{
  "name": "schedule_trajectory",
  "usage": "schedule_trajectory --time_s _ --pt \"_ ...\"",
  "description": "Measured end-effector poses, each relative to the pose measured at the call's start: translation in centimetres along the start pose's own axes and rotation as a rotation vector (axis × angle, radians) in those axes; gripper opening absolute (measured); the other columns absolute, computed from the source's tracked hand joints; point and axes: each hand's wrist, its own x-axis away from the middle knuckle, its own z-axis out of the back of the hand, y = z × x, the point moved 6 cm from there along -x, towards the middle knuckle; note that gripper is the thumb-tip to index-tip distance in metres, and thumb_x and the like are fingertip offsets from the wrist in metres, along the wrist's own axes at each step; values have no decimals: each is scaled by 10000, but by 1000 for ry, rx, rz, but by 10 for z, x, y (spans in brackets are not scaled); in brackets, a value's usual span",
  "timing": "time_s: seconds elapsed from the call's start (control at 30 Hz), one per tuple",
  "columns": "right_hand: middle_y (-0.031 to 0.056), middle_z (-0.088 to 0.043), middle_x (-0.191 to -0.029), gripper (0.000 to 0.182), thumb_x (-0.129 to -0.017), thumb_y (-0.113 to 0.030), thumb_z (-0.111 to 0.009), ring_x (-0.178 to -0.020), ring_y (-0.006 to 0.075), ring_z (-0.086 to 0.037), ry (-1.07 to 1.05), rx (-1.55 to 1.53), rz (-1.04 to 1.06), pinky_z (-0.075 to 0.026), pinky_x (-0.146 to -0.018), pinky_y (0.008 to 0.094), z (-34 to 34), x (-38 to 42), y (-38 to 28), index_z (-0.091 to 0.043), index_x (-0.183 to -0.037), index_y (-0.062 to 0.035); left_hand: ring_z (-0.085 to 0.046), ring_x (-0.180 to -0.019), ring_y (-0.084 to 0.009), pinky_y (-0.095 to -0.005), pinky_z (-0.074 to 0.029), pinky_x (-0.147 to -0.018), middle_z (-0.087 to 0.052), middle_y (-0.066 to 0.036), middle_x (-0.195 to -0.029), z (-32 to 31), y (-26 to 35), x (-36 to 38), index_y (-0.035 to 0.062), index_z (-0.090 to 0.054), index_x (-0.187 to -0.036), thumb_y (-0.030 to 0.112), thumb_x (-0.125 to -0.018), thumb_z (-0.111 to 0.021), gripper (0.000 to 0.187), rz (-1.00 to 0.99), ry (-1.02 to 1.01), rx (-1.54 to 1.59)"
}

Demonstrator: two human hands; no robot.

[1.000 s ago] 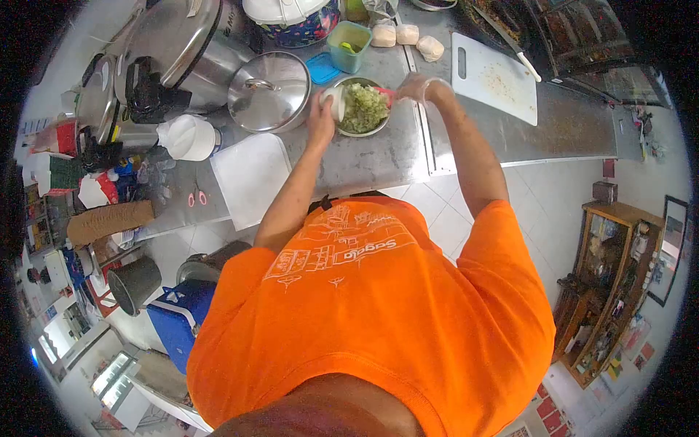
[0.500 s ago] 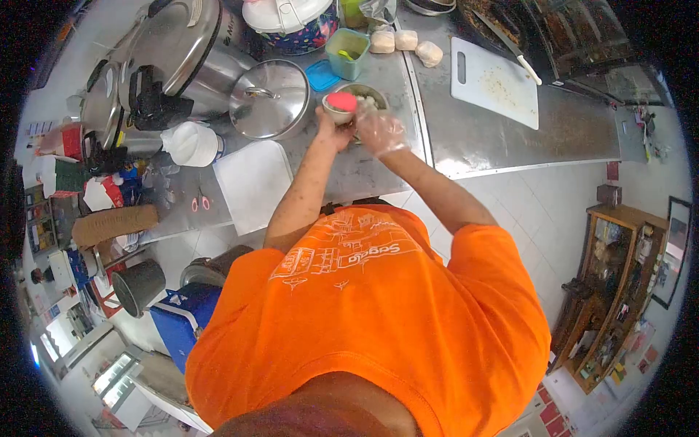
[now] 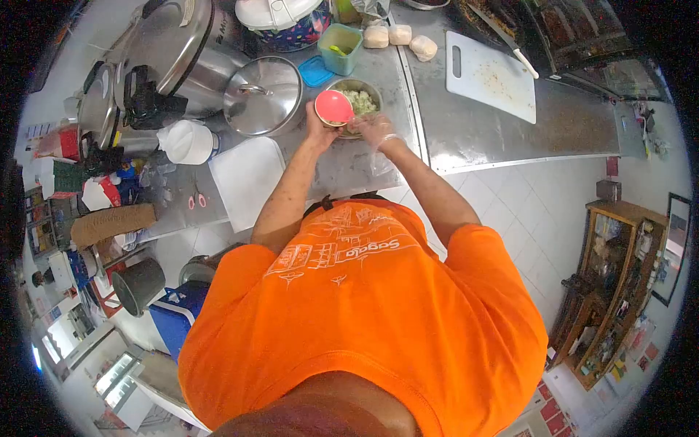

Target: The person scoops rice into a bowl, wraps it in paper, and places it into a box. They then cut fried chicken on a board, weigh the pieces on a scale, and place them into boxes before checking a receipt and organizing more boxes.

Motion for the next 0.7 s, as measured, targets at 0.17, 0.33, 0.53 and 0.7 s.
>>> schedule_trajectory --time_s 0.17,0.33,0.53,0.7 --pt "168 -680 -914 288 -839 -331 -606 -856 263 -657 -26 227 105 -493 -767 374 30 -21 -6 -711 -917 -74 -587 -861 -182 -324 -453 -669 -606 -35 -1008 8 3 27 170 -555 -1089 595 -852 -288 555 -80 68 -4" --pt "184 -668 -961 271 -858 -263 -536 -902 295 -656 280 684 72 -508 -771 429 39 -37 -20 -693 -921 -51 -541 -1086 -203 -407 -432 -851 -555 -20 -1180 42 2 24 204 -527 -1192 566 -851 -311 542 -405 330 211" --pt "144 -655 -971 231 -893 -237 -446 -916 315 -648 285 1015 265 -511 -737 457 -33 -55 1 -623 -969 -111 -431 -1232 -207 -467 -282 -1013 -479 -7 -1304 30 -5 17 204 -502 -1252 598 -814 -343 611 -318 430 435" --pt "176 -659 -932 227 -886 -214 -455 -909 316 -650 304 819 252 -511 -759 473 -50 -28 10 -627 -978 -97 -412 -1244 -175 -414 -272 -1020 -442 21 -1338 31 -11 12 240 -456 -1292 619 -824 -335 614 -301 394 454"
